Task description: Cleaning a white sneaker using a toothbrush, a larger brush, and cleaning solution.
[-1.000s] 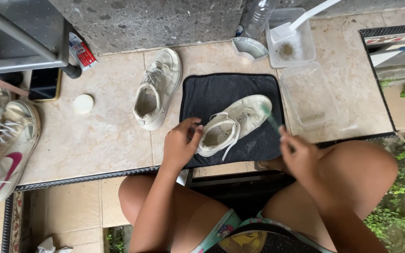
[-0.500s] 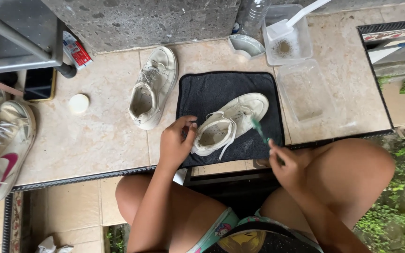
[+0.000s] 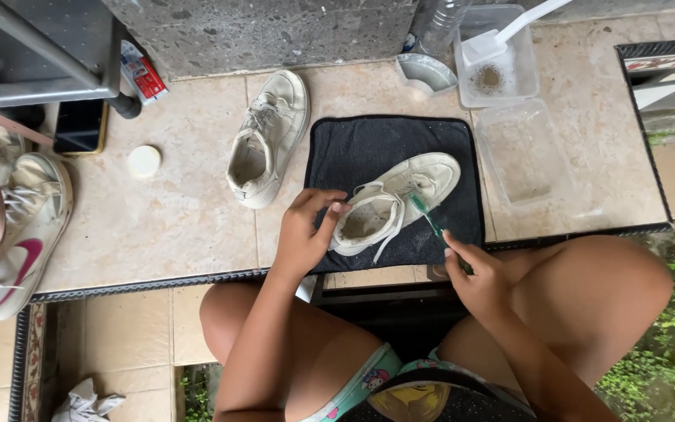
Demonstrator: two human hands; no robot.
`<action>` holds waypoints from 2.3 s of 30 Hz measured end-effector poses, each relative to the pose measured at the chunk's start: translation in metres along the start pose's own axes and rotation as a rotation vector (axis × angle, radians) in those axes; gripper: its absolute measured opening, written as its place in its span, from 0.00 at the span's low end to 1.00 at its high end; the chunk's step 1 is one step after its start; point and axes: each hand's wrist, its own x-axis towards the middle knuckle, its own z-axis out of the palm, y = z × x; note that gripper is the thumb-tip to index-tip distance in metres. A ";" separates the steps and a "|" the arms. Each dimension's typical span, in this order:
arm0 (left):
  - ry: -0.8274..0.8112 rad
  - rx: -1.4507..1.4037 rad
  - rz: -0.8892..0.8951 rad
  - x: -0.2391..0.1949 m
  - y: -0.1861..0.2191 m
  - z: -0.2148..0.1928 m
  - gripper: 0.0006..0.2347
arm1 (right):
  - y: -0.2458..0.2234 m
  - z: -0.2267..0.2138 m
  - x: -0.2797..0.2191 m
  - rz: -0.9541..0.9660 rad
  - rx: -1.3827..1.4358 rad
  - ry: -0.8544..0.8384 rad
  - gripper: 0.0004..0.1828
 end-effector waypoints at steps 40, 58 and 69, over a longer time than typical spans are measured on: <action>-0.128 0.715 -0.385 -0.006 -0.047 -0.003 0.08 | -0.169 -0.016 0.152 0.014 -0.672 -0.916 0.12; -0.196 0.577 -0.477 -0.003 -0.045 -0.025 0.11 | -0.105 -0.031 0.162 0.316 -0.701 -0.696 0.14; -0.329 0.420 -0.591 0.001 -0.022 -0.045 0.11 | -0.077 -0.040 0.136 0.352 -0.440 -0.460 0.14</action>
